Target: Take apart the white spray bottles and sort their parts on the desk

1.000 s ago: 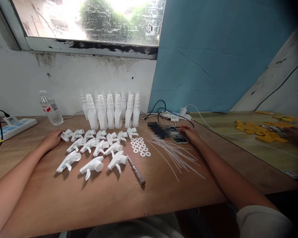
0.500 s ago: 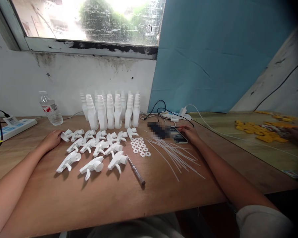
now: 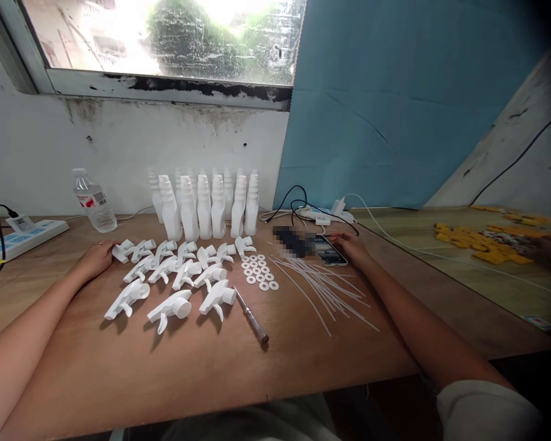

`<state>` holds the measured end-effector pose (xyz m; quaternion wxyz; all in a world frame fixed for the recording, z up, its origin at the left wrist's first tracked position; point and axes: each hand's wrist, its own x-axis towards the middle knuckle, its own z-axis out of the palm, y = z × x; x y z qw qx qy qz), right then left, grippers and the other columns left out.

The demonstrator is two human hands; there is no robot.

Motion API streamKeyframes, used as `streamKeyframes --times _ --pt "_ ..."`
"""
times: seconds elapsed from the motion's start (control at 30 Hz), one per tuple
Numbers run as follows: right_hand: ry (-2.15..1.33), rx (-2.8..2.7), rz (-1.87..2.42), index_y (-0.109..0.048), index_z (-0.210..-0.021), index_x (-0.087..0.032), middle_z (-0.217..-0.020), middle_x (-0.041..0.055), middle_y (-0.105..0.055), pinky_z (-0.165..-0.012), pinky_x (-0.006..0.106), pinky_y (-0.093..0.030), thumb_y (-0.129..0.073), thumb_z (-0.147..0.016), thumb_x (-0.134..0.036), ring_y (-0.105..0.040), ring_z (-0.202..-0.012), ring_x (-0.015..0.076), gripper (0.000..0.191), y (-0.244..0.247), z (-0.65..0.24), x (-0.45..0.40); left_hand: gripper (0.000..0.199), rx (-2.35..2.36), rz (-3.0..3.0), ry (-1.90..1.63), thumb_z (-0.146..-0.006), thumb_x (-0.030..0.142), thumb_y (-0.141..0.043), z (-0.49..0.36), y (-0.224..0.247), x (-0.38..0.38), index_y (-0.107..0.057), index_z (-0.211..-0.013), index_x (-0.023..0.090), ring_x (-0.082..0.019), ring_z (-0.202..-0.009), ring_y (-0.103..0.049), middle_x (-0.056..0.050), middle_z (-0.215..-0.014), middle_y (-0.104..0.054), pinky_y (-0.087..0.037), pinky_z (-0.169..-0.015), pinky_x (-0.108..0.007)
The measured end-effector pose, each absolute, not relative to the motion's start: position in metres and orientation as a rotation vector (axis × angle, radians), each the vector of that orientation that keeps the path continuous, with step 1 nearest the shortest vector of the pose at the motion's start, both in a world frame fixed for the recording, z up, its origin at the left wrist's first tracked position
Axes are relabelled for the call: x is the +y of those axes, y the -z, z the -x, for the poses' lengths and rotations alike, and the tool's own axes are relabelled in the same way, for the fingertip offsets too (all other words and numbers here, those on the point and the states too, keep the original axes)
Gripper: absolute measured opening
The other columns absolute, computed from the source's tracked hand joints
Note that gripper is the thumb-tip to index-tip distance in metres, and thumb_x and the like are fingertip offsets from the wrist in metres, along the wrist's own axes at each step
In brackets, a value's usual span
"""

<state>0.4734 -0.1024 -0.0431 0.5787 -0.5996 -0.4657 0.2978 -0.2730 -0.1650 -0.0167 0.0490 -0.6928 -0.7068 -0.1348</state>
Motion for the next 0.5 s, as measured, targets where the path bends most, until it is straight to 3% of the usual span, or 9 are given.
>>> streamKeyframes --times 0.5 --pt "-0.692 -1.094 1.387 -0.062 -0.073 -0.018 -0.07 0.0025 -0.067 -0.065 0.026 -0.056 -0.058 -0.064 -0.008 -0.063 -0.061 0.0149 0.014 0.0461 -0.4772 -0.0991 0.049 -2.213 2.08 0.307 -0.083 0.017 -0.025 0.2665 0.0112 -0.1687 -0.056 -0.118 0.002 -0.024 -0.114 -0.054 -0.017 -0.123 -0.06 -0.039 -0.101 -0.034"
